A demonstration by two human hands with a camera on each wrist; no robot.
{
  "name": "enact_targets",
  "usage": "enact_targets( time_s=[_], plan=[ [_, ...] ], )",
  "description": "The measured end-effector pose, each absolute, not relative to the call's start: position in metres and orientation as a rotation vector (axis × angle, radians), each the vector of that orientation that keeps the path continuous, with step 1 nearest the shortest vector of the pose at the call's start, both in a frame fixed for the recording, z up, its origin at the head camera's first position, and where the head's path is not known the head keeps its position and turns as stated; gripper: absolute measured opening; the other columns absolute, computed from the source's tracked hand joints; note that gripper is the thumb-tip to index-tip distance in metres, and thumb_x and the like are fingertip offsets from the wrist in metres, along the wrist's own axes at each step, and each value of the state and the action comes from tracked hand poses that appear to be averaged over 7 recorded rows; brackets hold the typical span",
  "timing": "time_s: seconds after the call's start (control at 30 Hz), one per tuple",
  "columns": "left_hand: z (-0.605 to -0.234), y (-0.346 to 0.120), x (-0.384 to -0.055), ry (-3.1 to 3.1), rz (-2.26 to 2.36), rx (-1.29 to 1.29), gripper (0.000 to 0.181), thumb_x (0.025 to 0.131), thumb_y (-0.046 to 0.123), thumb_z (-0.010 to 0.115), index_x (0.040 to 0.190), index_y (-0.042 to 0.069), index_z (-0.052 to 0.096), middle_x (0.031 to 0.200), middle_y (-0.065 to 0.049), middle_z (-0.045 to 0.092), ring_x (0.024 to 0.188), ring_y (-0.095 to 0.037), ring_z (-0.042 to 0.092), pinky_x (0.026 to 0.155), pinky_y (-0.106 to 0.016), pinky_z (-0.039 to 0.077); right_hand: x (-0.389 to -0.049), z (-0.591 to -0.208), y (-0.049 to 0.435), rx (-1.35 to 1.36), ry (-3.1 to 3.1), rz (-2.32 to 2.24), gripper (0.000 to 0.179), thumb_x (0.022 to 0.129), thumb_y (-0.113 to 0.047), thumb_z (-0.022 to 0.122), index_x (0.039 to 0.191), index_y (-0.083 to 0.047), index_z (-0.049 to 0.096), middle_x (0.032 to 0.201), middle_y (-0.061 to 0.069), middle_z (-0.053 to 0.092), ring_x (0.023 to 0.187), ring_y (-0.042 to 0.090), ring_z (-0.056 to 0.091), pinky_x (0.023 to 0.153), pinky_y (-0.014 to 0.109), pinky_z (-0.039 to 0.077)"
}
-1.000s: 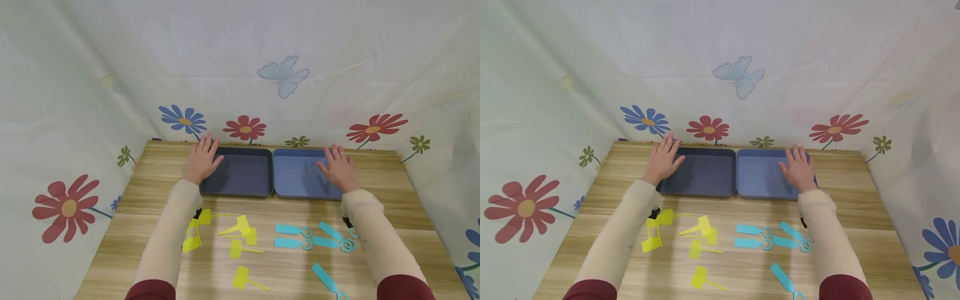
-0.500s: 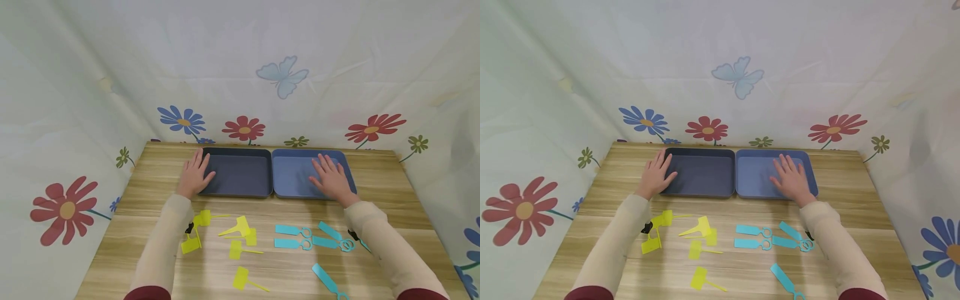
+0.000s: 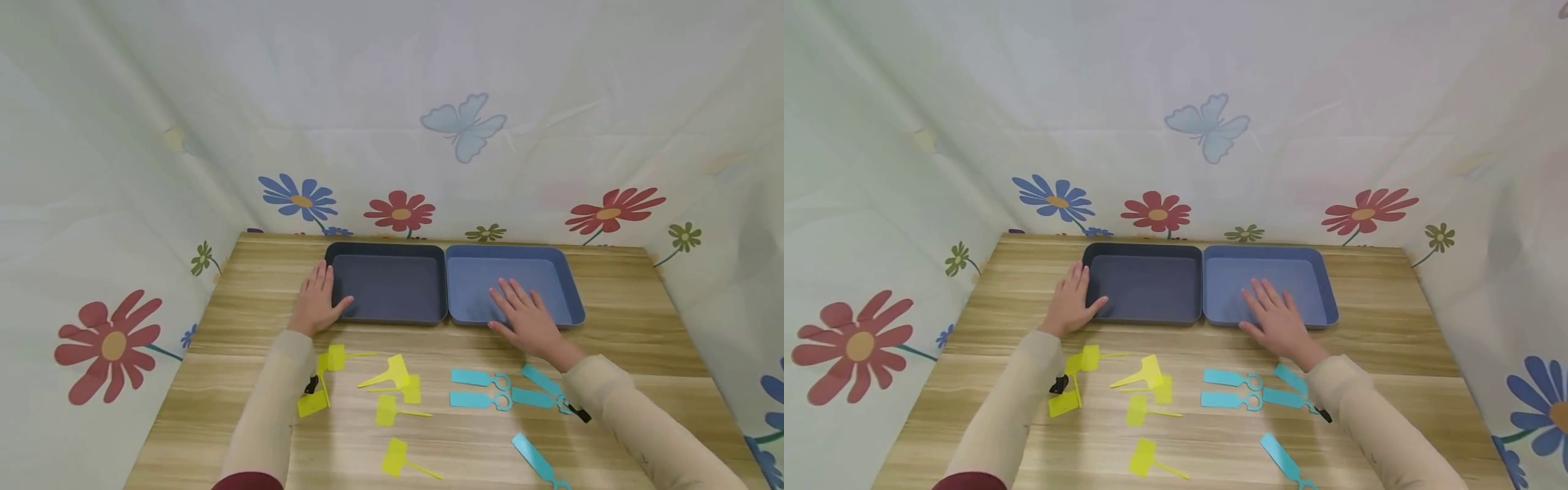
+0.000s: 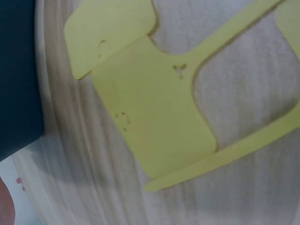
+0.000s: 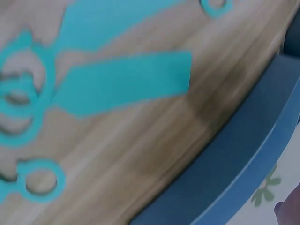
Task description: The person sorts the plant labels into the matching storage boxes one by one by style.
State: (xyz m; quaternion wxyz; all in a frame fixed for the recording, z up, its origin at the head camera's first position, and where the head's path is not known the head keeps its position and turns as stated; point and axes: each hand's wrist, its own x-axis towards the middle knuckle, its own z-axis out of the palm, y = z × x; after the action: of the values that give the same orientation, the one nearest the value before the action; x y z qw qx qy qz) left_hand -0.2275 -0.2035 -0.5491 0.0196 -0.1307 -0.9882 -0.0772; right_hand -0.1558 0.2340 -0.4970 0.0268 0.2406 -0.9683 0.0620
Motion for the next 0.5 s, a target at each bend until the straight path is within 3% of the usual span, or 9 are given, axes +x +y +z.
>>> enact_targets(
  time_s=[0.5],
  plan=[
    [-0.543,-0.202,-0.222,-3.134,-0.205,-0.435,0.086,0.085,0.062,0.031,0.141,0.0,0.011,0.149,-0.016,0.003,0.136,-0.031,0.008,0.107,-0.049,0.017,-0.108,-0.515,0.208,1.027,-2.909,0.333,0.064,0.084,-0.038,0.056,0.137,-0.01,0.034,0.144,0.015,0.025,0.133,0.032,0.02,0.1,0.056,0.024]
  ],
)
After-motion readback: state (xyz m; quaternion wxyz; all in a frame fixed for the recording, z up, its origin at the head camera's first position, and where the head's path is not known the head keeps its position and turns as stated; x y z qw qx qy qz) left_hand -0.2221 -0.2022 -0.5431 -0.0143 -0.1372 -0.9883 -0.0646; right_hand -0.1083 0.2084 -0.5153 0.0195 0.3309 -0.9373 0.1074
